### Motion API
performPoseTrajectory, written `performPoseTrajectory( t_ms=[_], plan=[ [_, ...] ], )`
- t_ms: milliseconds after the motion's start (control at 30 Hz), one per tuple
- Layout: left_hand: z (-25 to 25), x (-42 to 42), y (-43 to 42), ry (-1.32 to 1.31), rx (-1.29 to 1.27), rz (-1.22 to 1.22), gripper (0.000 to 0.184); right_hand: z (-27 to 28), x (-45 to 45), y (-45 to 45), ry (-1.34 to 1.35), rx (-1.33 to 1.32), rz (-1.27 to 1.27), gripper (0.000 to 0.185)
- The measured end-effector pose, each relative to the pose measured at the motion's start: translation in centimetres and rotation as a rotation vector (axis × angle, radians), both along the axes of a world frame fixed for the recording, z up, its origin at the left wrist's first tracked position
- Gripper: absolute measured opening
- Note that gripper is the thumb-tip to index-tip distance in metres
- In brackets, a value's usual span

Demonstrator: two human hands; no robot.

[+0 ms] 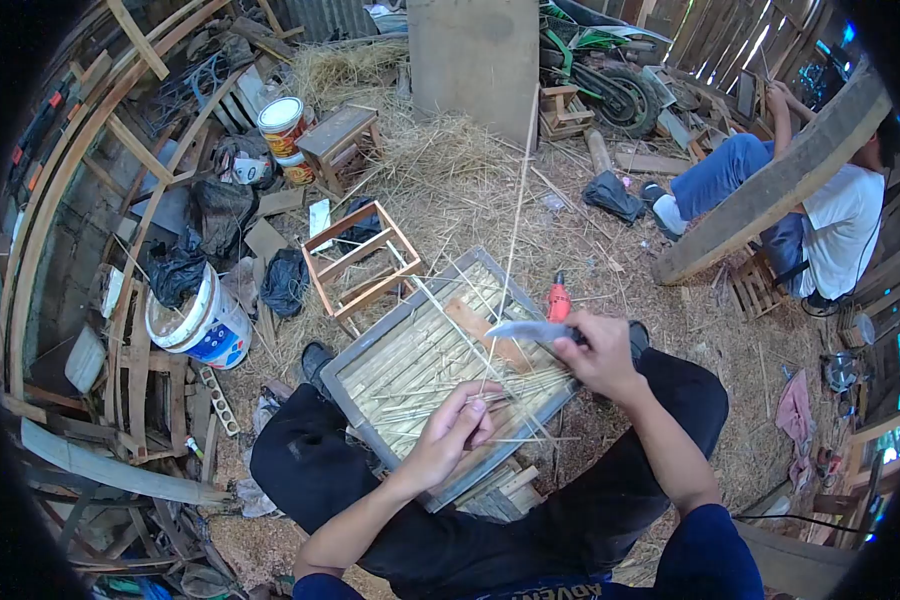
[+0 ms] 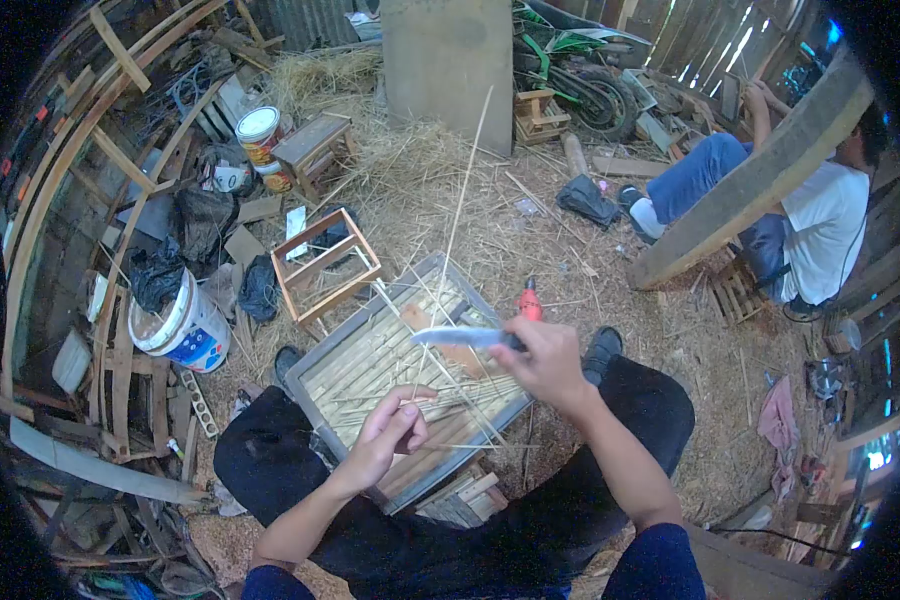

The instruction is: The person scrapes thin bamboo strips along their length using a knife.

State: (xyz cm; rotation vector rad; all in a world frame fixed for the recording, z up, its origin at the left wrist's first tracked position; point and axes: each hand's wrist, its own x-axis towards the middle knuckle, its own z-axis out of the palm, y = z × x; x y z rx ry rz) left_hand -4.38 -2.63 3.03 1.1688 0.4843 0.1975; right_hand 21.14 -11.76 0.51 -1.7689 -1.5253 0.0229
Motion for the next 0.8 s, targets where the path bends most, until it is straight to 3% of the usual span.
performPoseTrajectory(
  t_ms=[133, 300, 533, 633, 800],
  plan=[
    [0.0, 1.3, -0.3, 0.054, -0.108, 0.045, 0.029, -0.6, -2.4, 1.0, -0.018, -0.066, 0.187, 0.031],
    [-3.6, 1.9, 0.2, 0.075, -0.207, 0.169, 0.018, -1.1, -4.1, 1.7, -0.008, -0.173, 0.288, 0.03],
    [-3.2, 1.5, 1.2, 0.062, -0.096, 0.117, 0.03, -0.3, -4.0, 2.1, -0.003, -0.148, 0.26, 0.032],
    [-3.4, 1.7, 1.1, -0.002, -0.058, 0.134, 0.011, -0.1, -3.9, 2.4, -0.016, -0.137, 0.257, 0.034],
    [-3.4, 2.4, 1.2, -0.089, -0.135, 0.352, 0.01, 0.6, -3.9, 2.7, -0.032, -0.093, 0.25, 0.033]
  ],
)
